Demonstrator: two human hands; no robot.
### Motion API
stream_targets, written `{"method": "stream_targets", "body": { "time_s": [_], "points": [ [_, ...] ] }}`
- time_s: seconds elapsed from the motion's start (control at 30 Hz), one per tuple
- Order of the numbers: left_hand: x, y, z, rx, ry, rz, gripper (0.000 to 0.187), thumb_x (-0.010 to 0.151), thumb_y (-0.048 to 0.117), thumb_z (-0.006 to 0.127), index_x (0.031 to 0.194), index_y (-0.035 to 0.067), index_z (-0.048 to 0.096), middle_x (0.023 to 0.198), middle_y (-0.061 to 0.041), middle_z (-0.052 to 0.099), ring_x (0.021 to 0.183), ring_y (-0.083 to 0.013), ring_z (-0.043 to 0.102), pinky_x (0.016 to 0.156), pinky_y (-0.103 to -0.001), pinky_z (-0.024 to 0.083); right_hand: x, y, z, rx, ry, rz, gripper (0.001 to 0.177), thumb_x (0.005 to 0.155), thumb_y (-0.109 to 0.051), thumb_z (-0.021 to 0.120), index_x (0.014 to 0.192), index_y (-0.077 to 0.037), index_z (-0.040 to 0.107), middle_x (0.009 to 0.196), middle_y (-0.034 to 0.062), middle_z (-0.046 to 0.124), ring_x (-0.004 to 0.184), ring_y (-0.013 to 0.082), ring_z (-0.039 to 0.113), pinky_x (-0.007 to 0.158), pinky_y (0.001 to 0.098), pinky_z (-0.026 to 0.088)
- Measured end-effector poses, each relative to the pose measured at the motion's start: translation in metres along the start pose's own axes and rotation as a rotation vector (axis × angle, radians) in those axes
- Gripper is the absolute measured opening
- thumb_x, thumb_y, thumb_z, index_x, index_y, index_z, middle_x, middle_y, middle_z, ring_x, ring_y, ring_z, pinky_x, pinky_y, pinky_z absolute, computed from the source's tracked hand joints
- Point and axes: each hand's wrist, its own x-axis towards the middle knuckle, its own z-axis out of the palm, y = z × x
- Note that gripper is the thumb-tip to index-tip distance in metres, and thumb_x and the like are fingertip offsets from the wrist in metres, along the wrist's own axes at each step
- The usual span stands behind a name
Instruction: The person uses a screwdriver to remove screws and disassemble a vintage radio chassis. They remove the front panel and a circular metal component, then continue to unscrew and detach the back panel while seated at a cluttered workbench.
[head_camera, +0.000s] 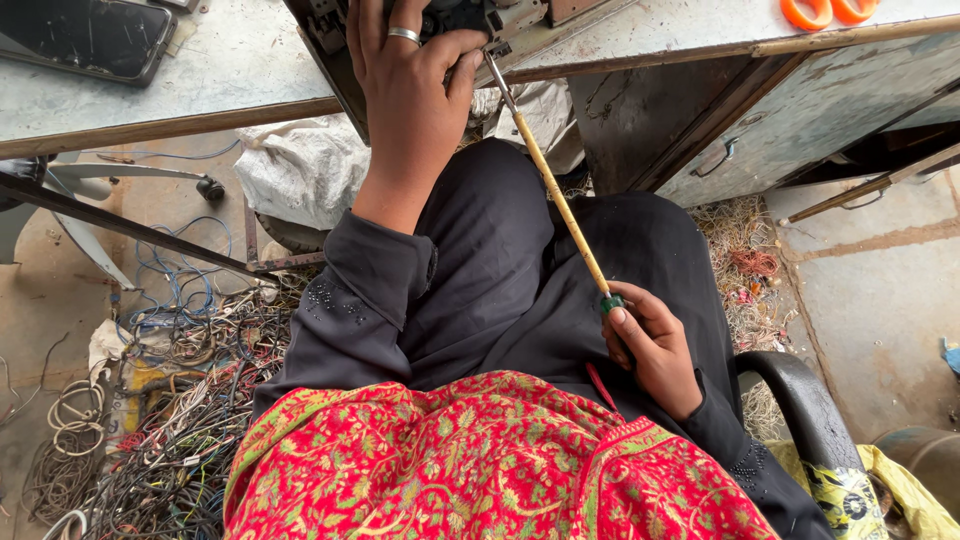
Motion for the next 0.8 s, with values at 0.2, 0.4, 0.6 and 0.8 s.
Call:
{"method": "stream_targets", "body": {
  "time_s": [0.2,0.4,0.6,0.8],
  "points": [
    [0.0,0.001,-0.001,-0.013,0.001,-0.002,0.007,0.098,0.017,0.082,0.103,0.021,0.083,0.145,-0.005,0.057,0.147,-0.0389,0.034,0.128,-0.059,0.02,0.0,-0.015,0.005,0.162,-0.059,0.158,0.037,0.106,-0.018,0.053,0.138,0.002,0.055,0.085,0.0061,0.059,0.056,0.0071,0.046,0.049,0.022,0.038],
    [0.0,0.001,-0.001,-0.027,-0.023,-0.009,0.008,0.097,0.016,0.082,0.103,0.021,0.083,0.146,-0.003,0.058,0.149,-0.0365,0.034,0.13,-0.059,0.019,-0.005,-0.031,0.012,0.106,-0.056,0.171,0.037,0.106,-0.019,0.058,0.139,-0.002,0.062,0.078,0.0039,0.059,0.056,0.0063,0.049,0.05,0.0205,0.04],
    [0.004,0.004,-0.004,-0.066,-0.025,-0.017,0.004,0.097,0.018,0.083,0.101,0.019,0.082,0.146,-0.004,0.057,0.149,-0.0377,0.031,0.13,-0.058,0.017,-0.002,-0.042,0.022,-0.92,0.219,-0.472,0.036,0.094,-0.006,0.073,0.129,-0.001,0.065,0.109,0.0137,0.072,0.096,0.0213,0.072,0.083,0.0309,0.055],
    [0.021,0.005,-0.026,-0.244,0.05,-0.064,0.011,0.101,0.023,0.084,0.109,0.015,0.081,0.132,-0.004,0.063,0.133,-0.0317,0.052,0.115,-0.048,0.044,-0.012,-0.069,0.016,-1.049,0.209,-0.538,0.035,0.095,-0.005,0.071,0.129,-0.003,0.065,0.1,0.014,0.069,0.087,0.0252,0.068,0.078,0.0339,0.053]
  ]
}}
